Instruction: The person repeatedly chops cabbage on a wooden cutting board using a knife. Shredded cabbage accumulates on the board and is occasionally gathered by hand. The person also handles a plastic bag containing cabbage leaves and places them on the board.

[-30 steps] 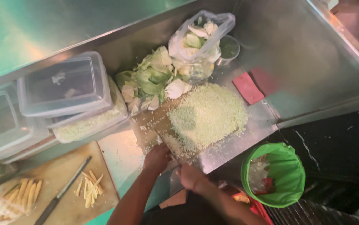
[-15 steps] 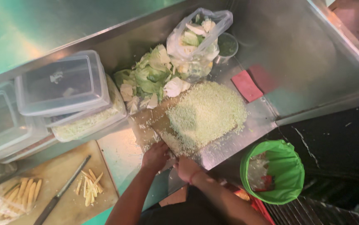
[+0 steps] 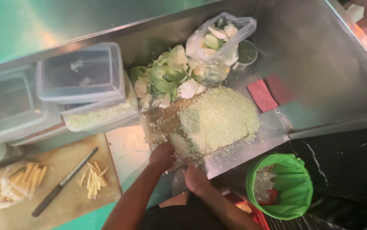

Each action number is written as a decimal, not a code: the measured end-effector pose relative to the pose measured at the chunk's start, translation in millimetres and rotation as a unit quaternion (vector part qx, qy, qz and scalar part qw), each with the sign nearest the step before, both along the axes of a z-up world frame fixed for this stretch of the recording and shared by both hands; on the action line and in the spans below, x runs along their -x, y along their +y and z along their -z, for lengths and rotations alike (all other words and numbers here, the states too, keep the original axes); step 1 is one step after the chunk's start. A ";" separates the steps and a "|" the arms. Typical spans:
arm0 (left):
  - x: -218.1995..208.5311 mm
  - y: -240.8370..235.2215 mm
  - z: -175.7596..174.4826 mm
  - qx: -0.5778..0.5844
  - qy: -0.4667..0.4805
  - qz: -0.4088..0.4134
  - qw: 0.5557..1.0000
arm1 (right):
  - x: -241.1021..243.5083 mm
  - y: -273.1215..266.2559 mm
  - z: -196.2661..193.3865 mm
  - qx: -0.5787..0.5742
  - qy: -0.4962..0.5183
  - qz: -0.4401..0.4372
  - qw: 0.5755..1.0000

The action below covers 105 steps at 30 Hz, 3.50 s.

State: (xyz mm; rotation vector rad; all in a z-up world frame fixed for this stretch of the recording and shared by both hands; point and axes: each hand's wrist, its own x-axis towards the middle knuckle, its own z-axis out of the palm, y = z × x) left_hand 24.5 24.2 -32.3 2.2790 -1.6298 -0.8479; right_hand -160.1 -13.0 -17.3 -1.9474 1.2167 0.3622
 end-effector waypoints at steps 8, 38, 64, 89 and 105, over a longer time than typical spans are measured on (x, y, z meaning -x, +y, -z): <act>1.0 0.7 3.9 0.022 0.002 -0.011 1.000 | 8.0 -2.9 43.5 0.007 -0.019 -0.040 0.999; 5.3 15.6 19.4 0.092 0.012 -0.045 0.995 | 19.8 22.0 63.3 0.012 0.004 0.000 1.000; -59.6 -61.4 13.3 0.121 -0.045 0.189 0.973 | 102.2 -7.4 -18.2 0.011 -0.107 0.257 0.960; 14.9 -17.4 -5.6 0.062 -0.036 -0.051 0.996 | 92.5 -51.2 46.6 0.069 -0.080 0.010 0.994; 4.2 -29.4 -29.8 0.045 -0.010 0.051 0.998 | 21.5 -56.8 -11.0 0.006 0.018 -0.058 0.998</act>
